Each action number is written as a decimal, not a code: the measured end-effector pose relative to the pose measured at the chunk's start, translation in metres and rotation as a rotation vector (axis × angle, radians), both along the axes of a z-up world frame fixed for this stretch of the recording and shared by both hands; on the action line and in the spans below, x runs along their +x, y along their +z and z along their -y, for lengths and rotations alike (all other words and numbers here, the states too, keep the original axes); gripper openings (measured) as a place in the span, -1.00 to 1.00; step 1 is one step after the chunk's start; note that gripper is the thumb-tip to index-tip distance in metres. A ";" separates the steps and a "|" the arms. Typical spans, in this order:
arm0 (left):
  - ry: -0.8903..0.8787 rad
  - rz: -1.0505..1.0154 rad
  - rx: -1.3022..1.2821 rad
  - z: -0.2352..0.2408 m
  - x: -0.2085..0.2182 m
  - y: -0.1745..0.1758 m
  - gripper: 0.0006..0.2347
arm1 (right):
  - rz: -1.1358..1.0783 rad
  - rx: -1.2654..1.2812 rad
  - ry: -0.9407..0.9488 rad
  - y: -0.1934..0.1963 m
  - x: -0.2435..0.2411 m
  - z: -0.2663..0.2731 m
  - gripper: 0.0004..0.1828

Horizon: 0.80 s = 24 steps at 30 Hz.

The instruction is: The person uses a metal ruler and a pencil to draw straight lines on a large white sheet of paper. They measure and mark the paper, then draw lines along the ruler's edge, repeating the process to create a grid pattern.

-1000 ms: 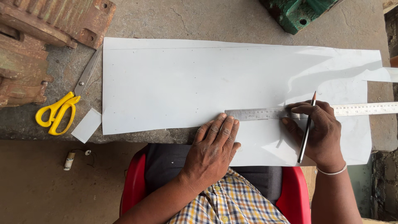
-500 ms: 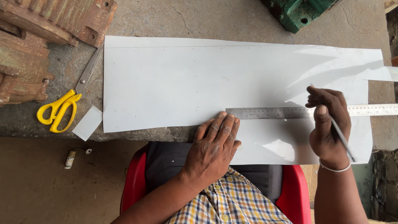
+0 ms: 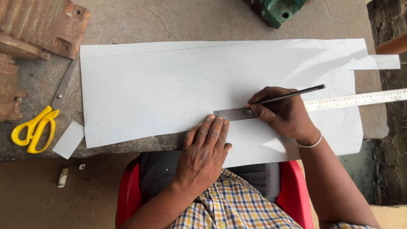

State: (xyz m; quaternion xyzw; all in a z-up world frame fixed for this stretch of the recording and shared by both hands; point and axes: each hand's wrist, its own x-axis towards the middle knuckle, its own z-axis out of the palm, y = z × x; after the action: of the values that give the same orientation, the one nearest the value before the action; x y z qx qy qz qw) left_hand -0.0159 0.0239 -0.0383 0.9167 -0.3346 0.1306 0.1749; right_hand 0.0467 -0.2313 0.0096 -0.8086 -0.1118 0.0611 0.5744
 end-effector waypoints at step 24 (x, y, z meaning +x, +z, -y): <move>0.001 -0.026 0.050 0.002 0.001 0.003 -0.53 | 0.067 -0.157 0.033 0.005 0.008 -0.002 -0.86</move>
State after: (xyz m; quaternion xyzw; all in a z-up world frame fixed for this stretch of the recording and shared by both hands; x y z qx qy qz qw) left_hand -0.0154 0.0219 -0.0354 0.9227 -0.3348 0.1104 0.1559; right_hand 0.0543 -0.2295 0.0141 -0.8509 -0.1391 0.0518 0.5040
